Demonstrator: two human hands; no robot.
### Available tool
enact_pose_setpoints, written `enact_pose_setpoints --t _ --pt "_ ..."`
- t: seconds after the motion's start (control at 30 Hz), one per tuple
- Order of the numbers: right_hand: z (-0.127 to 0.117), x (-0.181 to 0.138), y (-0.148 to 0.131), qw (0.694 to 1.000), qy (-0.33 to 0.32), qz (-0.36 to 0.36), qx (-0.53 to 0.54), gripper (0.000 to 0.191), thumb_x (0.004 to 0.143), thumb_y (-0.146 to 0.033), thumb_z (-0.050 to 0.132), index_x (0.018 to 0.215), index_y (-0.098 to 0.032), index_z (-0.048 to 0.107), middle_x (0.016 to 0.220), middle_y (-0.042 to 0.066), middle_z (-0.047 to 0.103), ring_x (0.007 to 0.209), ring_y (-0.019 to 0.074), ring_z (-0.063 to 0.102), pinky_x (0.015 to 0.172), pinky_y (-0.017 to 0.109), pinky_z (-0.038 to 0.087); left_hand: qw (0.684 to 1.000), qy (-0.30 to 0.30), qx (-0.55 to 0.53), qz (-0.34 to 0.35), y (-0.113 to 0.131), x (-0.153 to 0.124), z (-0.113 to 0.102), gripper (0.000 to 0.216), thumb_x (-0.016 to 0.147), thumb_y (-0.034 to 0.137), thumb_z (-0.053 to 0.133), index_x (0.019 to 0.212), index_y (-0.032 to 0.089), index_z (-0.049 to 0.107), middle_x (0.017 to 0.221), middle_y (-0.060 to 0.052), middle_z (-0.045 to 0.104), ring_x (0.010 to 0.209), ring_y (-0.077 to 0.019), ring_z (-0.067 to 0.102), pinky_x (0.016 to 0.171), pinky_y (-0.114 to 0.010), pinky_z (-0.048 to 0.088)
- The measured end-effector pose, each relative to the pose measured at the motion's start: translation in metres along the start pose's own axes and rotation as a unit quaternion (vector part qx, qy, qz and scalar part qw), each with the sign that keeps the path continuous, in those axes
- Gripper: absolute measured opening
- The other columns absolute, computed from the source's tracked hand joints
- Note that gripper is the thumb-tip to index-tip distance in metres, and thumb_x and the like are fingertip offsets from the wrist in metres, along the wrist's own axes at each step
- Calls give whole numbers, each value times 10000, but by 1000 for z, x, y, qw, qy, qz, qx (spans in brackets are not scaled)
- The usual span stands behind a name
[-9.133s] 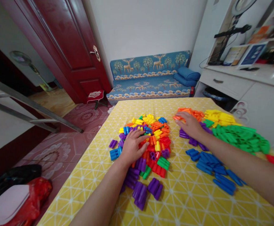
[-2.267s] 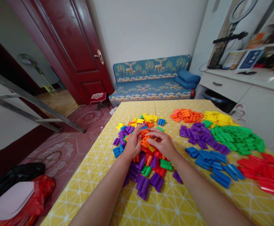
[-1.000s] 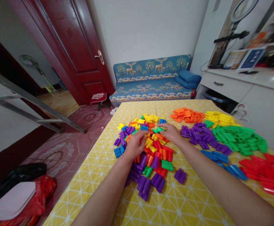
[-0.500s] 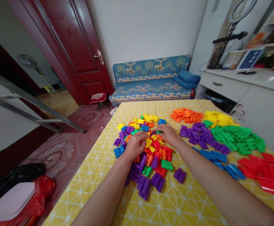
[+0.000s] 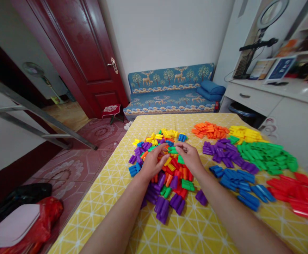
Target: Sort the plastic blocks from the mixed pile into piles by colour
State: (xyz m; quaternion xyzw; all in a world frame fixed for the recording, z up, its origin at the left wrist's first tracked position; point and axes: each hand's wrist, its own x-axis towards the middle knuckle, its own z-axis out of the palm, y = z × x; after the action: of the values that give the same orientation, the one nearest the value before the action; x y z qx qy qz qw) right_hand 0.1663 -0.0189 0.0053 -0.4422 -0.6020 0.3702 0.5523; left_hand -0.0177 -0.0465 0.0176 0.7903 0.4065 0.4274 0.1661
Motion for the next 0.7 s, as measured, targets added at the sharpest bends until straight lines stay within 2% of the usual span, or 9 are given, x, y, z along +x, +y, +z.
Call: enact_pose_setpoints --t 0.07,0.13,0.23,0.3,0.37,0.43,0.47,0.57,0.7 --pt "8 -9 -5 999 -10 23 38 234 765 -364 634 901 -176 665 892 48 701 833 195 651 764 316 492 1000 -1 -6 6 0 0 0 471 862 316 592 1311 217 488 1118 -83 655 971 -208 631 847 -330 505" --pt "14 -16 -9 996 -9 49 74 261 741 -386 676 895 -175 670 868 42 701 814 183 648 740 298 492 1000 -3 -6 27 -1 0 0 406 848 304 617 1240 218 553 1105 -79 659 988 -208 628 847 -327 506" --pt "18 -19 -14 979 49 115 163 294 677 -408 751 840 -176 674 805 23 691 749 146 632 683 253 490 999 12 -7 50 -1 0 1 275 853 264 612 1123 210 622 1028 -69 676 948 -192 636 835 -322 511" --pt "18 -17 -19 938 122 189 263 282 698 -424 742 801 -180 645 748 7 672 678 116 615 618 220 491 998 35 -6 54 0 0 1 253 852 258 616 1099 204 631 996 -68 680 887 -178 642 803 -315 517" --pt "16 -13 -25 874 177 262 370 271 805 -452 636 787 -185 595 699 3 646 633 103 607 573 204 500 997 53 -6 61 1 0 0 249 848 252 623 1091 201 635 996 -70 682 857 -171 642 783 -309 519" --pt "14 -10 -30 827 186 304 435 274 887 -452 521 798 -194 554 688 12 632 652 111 625 595 217 533 996 60 -8 69 2 0 0 255 844 243 628 1096 203 636 1006 -71 683 874 -171 642 793 -308 517" --pt "14 -10 -33 819 179 313 447 251 895 -434 510 813 -200 547 700 14 632 682 118 636 628 232 551 996 59 -8 72 2 1 -1 260 844 240 628 1102 207 634 1013 -70 683 895 -174 642 808 -311 515" --pt "15 -14 -41 840 121 301 435 145 807 -317 646 893 -229 569 787 1 652 783 134 652 722 273 570 996 54 -7 70 2 1 -1 279 854 238 614 1132 218 625 1053 -71 679 956 -180 636 849 -321 508" --pt "18 -24 -47 900 8 245 362 341 628 -229 775 936 -237 627 907 -2 674 883 164 648 818 324 551 997 38 -1 65 1 1 -1 279 884 250 569 1155 219 626 1051 -77 676 960 -184 634 847 -324 511"
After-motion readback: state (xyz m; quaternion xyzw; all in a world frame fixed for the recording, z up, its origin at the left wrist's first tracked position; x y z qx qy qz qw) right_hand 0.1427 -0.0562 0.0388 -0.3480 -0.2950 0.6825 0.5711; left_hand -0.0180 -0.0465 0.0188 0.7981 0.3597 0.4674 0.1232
